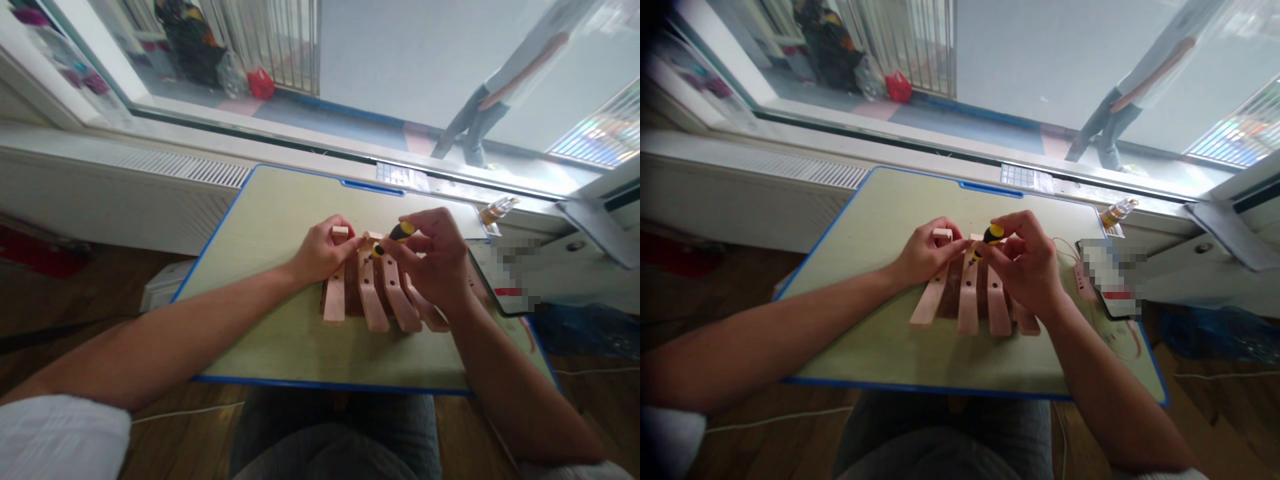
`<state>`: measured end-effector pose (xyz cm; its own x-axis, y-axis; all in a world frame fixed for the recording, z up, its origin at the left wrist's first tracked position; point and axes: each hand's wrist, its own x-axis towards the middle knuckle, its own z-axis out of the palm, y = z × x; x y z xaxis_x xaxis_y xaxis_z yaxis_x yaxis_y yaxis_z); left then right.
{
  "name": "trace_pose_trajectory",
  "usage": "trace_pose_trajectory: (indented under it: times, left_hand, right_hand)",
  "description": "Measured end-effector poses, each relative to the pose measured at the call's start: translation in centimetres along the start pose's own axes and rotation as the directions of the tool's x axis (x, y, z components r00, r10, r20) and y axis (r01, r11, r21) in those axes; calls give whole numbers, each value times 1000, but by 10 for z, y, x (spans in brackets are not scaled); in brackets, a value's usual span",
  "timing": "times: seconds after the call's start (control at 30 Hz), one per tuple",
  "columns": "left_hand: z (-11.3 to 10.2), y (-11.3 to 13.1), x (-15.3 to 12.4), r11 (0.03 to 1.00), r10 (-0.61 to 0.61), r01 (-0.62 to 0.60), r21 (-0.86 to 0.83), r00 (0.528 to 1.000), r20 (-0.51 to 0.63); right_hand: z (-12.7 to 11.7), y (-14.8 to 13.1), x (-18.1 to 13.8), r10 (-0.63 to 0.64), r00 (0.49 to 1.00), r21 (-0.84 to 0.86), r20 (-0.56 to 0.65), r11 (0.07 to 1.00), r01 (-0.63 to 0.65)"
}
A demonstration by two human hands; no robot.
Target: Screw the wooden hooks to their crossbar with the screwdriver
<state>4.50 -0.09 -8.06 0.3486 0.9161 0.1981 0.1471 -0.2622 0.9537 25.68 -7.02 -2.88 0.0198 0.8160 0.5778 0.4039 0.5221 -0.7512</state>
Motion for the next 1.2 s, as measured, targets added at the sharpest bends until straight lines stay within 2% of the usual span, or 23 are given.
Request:
trace_pose_trajectory:
  times: [0.17, 0.23, 0.3, 0.4, 0.5, 0.63, 0.7, 0.87, 1.2]
  left_hand:
    - [-15, -3, 6, 988, 113, -120, 101, 991, 71]
    - [-22, -3, 7, 986, 125, -138, 93, 984, 128]
    - [-27, -2, 7, 989, 128, -138, 43, 975, 182]
    - [-33, -4, 8, 987, 160, -159, -21, 962, 221]
    - [-38, -7, 12, 981, 191, -196, -5, 950, 246]
    - [-46, -10, 17, 966, 229, -254, 56, 930, 286]
    - [-50, -11, 19, 969, 212, -241, 60, 928, 307]
    - [-55, -10, 22, 995, 84, -99, 18, 917, 389]
    - [-55, -6, 24, 996, 81, -83, -13, 914, 396]
  right_hand:
    - [-7, -14, 8, 23, 996, -42, 85, 999, -19]
    - [-8, -23, 13, 23, 995, -22, 100, 1000, -21]
    - [-6, -34, 20, 36, 983, -45, 179, 999, -28]
    - [0, -48, 33, -15, 943, -162, 332, 984, 72]
    - [9, -52, 43, -63, 919, -218, 389, 963, 158]
    - [15, -49, 47, -60, 910, -214, 410, 964, 160]
    - [16, -47, 47, -59, 909, -227, 412, 960, 165]
    - [17, -45, 47, -69, 901, -233, 429, 955, 184]
    - [11, -44, 50, -92, 868, -204, 488, 955, 216]
